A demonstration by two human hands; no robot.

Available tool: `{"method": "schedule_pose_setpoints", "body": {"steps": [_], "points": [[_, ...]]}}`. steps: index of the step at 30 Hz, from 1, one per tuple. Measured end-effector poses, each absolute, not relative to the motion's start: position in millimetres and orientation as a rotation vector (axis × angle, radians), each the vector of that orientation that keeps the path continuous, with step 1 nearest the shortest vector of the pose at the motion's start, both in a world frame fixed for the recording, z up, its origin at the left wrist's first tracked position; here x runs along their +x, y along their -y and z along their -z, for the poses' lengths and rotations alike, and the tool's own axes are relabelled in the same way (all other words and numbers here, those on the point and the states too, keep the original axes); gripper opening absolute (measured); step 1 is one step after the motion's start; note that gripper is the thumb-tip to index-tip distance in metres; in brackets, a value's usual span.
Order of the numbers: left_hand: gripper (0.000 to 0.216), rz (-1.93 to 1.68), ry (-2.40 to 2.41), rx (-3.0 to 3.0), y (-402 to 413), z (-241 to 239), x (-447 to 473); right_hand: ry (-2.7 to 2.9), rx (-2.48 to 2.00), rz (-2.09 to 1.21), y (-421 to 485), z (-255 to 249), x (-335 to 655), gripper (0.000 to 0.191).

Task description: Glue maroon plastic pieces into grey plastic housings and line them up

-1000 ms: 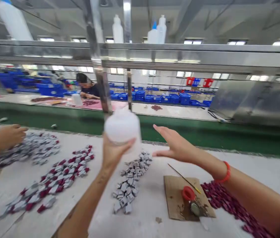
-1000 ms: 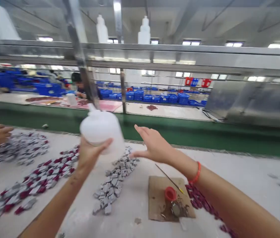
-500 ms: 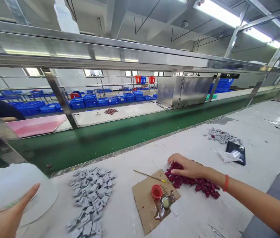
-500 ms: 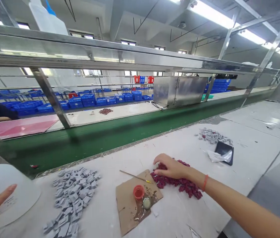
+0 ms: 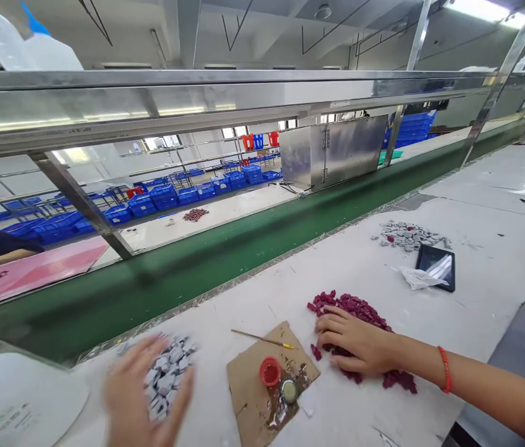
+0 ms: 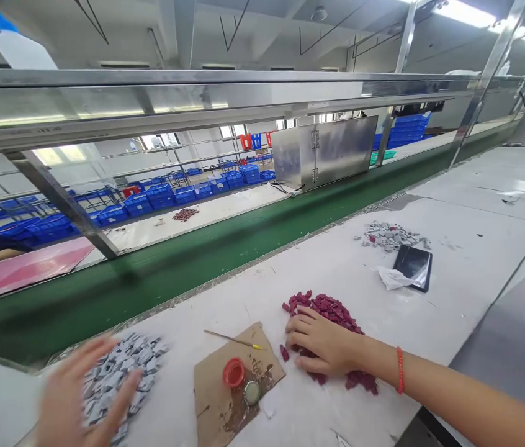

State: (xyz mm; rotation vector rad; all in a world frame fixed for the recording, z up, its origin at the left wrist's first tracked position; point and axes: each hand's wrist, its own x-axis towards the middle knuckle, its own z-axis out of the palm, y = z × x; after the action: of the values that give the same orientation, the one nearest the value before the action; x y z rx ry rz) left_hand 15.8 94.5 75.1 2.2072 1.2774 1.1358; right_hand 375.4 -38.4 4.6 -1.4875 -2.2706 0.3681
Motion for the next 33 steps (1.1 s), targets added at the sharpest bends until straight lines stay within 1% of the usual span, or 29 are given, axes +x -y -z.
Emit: {"method": "schedule_pose_setpoints", "body": {"steps": [1, 2, 5, 8, 12, 15, 16, 19, 20, 26, 29, 33], "points": [[0.032, -1.013, -1.156, 2.18, -83.2, -77.4, 45.7, 2.213, -1.527, -0.368, 40.4, -6.6, 384.1, 0.029], [0.031, -0.829, -1.052, 2.117, -73.7, -78.9, 76.4, 2.138, -1.579, -0.364, 40.8, -7.3, 393.9, 0.034], [0.044, -0.482, -0.89, 2.011, -61.8, -73.6, 165.9, 1.888, -1.741, -0.367, 36.0, -0.6, 424.1, 0.05], [0.047, -0.39, -0.884, 2.0, -68.5, -52.3, 238.3, 1.78, -1.801, -0.453, 34.8, 12.7, 442.6, 0.061], [0.038, -0.338, -0.829, 2.025, -69.6, -21.4, 287.4, 1.722, -1.777, -0.555, 60.6, 17.4, 446.1, 0.063], [0.032, -0.294, -0.752, 2.025, -54.1, -9.2, 292.3, 1.599, -1.82, -0.543, 97.2, 15.6, 441.6, 0.067], [0.032, -0.279, -0.733, 2.019, -48.1, -7.3, 291.1, 1.562, -1.841, -0.534, 109.5, 17.0, 438.4, 0.072], [0.038, -0.22, -0.694, 1.989, -36.2, -5.5, 286.6, 1.584, -1.884, -0.492, 137.8, 30.4, 421.3, 0.1], [0.04, -0.202, -0.697, 1.978, -34.7, -5.5, 285.0, 1.637, -1.891, -0.46, 143.2, 36.8, 414.1, 0.105], [0.055, -0.213, -0.927, 1.946, -17.4, 1.0, 257.9, 1.757, -1.981, -0.165, 146.3, 63.5, 390.3, 0.102], [0.06, -0.182, -0.984, 1.958, 14.1, 11.4, 234.8, 1.778, -1.951, -0.066, 141.2, 64.2, 392.7, 0.101], [0.061, -0.111, -0.984, 2.024, 47.9, 21.8, 215.1, 1.81, -1.887, -0.02, 132.6, 58.3, 397.4, 0.098]]}}
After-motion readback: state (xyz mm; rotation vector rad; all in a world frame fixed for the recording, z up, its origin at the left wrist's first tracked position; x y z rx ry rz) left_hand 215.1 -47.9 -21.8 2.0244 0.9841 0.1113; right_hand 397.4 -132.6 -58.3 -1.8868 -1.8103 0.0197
